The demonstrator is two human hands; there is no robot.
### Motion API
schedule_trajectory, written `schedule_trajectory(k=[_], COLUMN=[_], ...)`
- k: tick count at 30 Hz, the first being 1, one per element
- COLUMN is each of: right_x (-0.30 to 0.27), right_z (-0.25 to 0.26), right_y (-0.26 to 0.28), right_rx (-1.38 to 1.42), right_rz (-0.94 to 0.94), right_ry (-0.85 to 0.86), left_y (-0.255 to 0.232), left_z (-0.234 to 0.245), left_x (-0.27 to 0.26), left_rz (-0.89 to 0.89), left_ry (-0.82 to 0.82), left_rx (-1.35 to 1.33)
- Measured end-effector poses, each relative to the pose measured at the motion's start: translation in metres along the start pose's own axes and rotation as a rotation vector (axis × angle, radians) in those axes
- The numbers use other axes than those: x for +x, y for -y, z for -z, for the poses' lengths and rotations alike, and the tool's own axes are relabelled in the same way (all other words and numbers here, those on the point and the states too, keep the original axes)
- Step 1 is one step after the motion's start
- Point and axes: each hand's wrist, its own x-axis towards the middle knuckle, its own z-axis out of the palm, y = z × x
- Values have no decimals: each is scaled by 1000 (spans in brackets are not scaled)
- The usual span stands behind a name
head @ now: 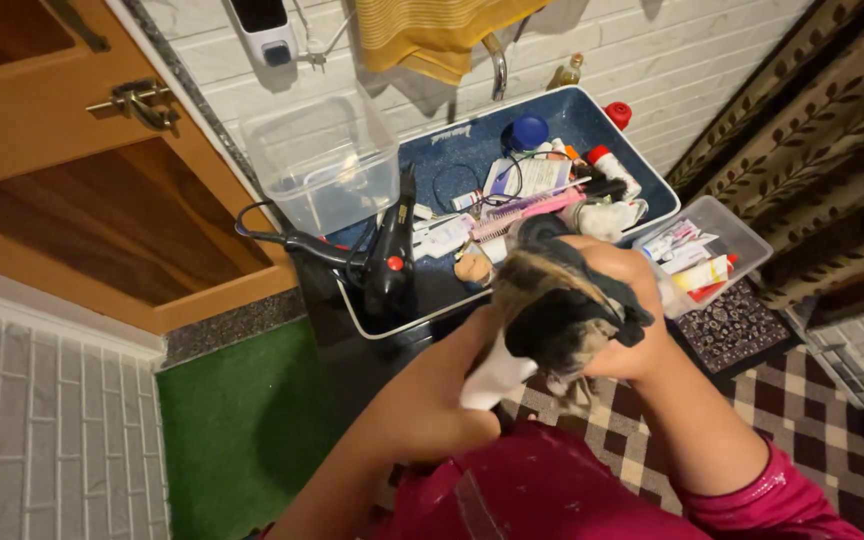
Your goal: Sorting through and organizing various toiletries and personal care items on a vanity shelf.
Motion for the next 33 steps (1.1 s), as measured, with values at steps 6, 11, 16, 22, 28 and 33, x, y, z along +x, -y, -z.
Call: schedule_trajectory(k=[6,11,16,22,28,33], right_x=[1,0,11,2,-7,-3], right_z=[-11,-23,-18,37,41,14], right_y=[16,22,25,9,4,8], right_rx=[-205,-330,-610,592,741,729], right_rz=[-44,-145,-361,-651,-672,-641], right_ry=[-120,-191,-120,-867,-902,-829], left_y=[-17,0,27,24,22,23], left_z=[-25,-30,-13,-10,-14,-10], left_x=[1,4,18,12,9,5], left_rz=[-58,-244,-441,-634,-678,-607], left_ry=[-217,-353,-458,-372,-310,-321], left_rx=[554,970,1258,802,601,592])
